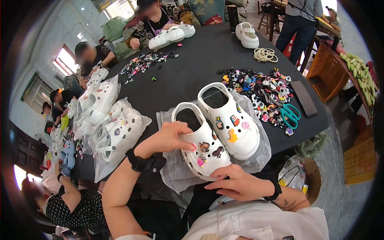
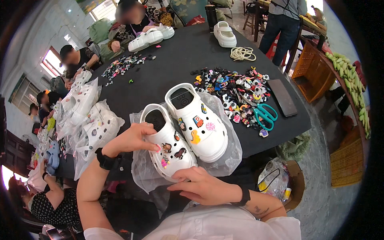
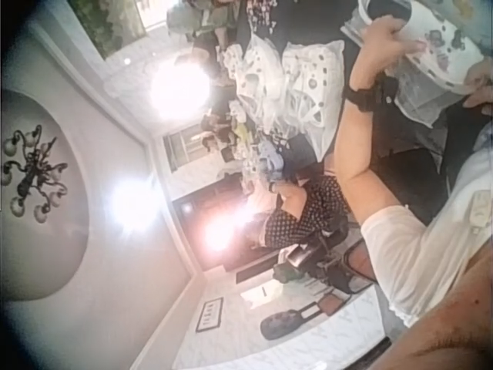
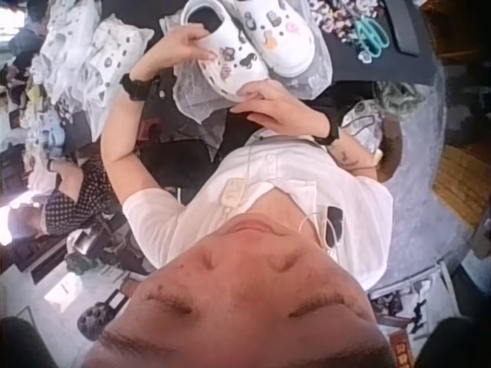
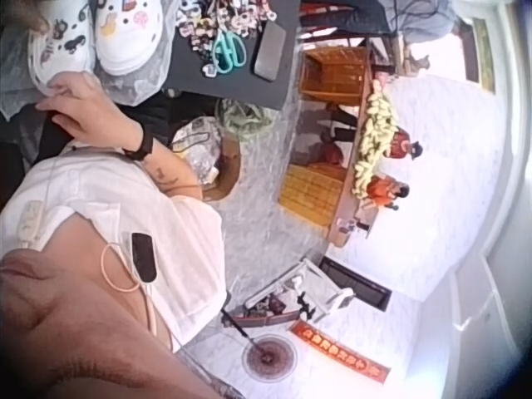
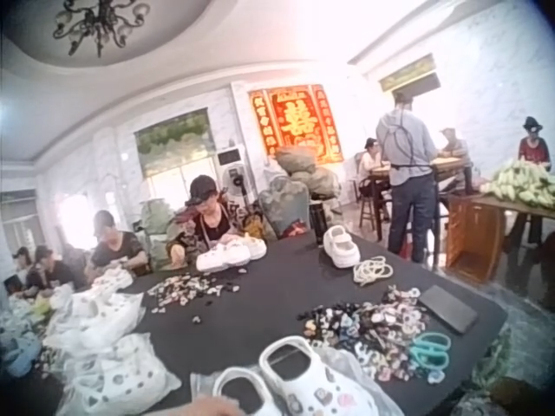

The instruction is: Attaching charms and accessories to white foam shoes and then packaging them into plastic bags.

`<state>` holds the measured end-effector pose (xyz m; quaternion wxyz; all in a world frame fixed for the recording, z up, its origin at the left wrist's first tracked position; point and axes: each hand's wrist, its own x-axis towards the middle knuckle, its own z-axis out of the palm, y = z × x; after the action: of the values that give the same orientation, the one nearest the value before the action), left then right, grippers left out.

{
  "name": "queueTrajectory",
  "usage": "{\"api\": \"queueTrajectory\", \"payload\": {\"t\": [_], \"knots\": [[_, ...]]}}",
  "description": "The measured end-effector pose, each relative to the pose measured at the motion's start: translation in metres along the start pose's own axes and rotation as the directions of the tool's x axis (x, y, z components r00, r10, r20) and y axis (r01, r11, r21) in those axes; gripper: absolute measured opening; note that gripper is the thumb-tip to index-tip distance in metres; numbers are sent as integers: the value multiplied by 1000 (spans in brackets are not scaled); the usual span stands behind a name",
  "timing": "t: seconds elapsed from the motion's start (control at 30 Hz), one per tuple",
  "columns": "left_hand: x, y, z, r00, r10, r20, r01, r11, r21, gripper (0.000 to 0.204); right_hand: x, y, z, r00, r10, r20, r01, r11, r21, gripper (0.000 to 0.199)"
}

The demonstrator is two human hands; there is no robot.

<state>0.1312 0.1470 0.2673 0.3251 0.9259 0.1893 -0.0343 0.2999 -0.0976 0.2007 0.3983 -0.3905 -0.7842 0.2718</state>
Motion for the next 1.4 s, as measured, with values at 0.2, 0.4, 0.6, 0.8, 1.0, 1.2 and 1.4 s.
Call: {"api": "queueTrajectory", "payload": {"t": [0.2, 0.4, 0.6, 0.8, 1.0, 1.2, 1.4], "knots": [[-8, 7, -7, 997, -51, 65, 64, 974, -216, 51, -1, -1, -1, 1000, 1, 8, 0, 1000, -19, 42], [-7, 45, -21, 990, -118, -75, 92, 954, -286, 71, -14, -1, -7, 999, -28, 18, 28, 1000, 0, 40], [31, 66, 8, 992, -40, -121, 32, 998, -62, 79, -42, 6, -25, 993, 108, -51, -117, 972, -205, 35], [54, 56, 10, 994, 37, -102, -61, 967, -245, 40, -65, 7, -29, 969, 223, -108, -247, 840, -483, 51], [4, 56, 4, 955, -163, -249, 33, 889, -456, 31, -78, 16, -40, 907, 279, -315, -411, 746, -524, 70], [-82, 52, -20, 800, -268, -537, 12, 901, -433, 27, -80, 33, -50, 917, 175, -358, -355, 769, -532, 61], [-141, 47, -30, 676, -345, -651, 67, 909, -412, 23, -62, 52, -63, 582, 556, -593, -338, 829, 445, 24]]}}
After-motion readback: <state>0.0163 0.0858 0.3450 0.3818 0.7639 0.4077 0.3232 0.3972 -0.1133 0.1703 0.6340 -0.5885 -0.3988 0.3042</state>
